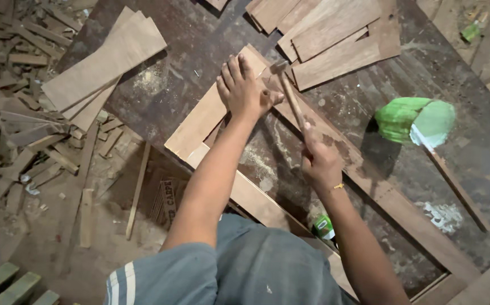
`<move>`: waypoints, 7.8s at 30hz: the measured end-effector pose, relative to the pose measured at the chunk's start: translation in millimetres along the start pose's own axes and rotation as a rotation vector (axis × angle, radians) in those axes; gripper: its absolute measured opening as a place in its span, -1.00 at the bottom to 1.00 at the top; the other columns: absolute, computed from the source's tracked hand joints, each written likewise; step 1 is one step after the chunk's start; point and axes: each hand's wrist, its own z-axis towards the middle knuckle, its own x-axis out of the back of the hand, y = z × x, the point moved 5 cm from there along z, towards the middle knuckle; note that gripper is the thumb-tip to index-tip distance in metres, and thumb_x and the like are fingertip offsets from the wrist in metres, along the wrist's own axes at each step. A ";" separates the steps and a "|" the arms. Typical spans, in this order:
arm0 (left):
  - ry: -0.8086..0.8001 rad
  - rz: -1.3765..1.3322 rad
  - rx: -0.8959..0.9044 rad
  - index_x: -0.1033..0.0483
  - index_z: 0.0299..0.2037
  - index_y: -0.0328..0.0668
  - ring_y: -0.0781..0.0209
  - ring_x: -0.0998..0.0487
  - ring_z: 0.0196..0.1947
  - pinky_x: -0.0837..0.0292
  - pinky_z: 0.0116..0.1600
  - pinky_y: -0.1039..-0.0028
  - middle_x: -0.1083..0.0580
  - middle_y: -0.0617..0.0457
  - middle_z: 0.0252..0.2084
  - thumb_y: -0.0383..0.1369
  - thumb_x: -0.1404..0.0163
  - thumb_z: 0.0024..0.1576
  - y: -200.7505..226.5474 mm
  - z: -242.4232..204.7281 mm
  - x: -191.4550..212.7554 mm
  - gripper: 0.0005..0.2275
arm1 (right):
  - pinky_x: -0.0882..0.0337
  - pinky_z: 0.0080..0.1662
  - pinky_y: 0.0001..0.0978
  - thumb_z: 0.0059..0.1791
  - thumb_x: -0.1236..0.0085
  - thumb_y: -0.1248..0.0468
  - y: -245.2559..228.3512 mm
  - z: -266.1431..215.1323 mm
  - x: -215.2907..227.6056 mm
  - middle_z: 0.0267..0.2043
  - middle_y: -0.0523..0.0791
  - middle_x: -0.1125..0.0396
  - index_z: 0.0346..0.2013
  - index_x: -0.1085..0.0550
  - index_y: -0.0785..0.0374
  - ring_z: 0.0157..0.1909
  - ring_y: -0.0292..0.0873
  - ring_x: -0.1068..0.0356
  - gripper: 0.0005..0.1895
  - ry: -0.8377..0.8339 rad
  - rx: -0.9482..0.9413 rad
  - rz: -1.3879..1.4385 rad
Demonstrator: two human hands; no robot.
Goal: The person assembles a wooden frame by applying adhesive to wood joints, positioning wooden components together, and hammering nails into the wood to secure the structure.
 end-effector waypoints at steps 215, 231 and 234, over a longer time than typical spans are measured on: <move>-0.095 -0.417 -1.410 -0.56 -0.34 -0.12 -0.12 -0.51 -0.03 -0.42 0.04 0.16 -0.52 0.01 -0.04 -0.48 -0.23 -0.08 248.9 -284.1 -200.8 -0.85 | -0.43 -0.24 -0.10 0.01 -0.16 0.33 163.7 -392.5 79.2 -0.27 0.05 -0.40 0.42 -0.30 -0.13 -0.31 0.15 -0.41 -0.33 0.368 -0.523 0.160; -0.047 -0.435 -1.408 -0.48 -0.26 -0.16 -0.20 -0.47 0.04 -0.41 0.10 0.10 -0.50 -0.06 0.04 -0.51 -0.18 -0.06 247.7 -281.4 -207.4 -0.80 | -0.41 -0.31 -0.11 -0.01 -0.19 0.38 164.5 -377.4 84.1 -0.32 0.01 -0.39 0.42 -0.32 -0.14 -0.38 0.10 -0.39 -0.29 0.371 -0.482 0.057; -0.099 -0.452 -1.434 -0.47 -0.24 -0.19 -0.22 -0.47 0.02 -0.39 0.10 0.07 -0.48 -0.10 0.04 -0.47 -0.21 -0.07 250.3 -279.8 -205.7 -0.77 | -0.40 -0.31 -0.12 0.01 -0.18 0.39 162.6 -382.4 85.8 -0.37 0.01 -0.34 0.43 -0.31 -0.13 -0.41 0.09 -0.36 -0.30 0.416 -0.484 0.105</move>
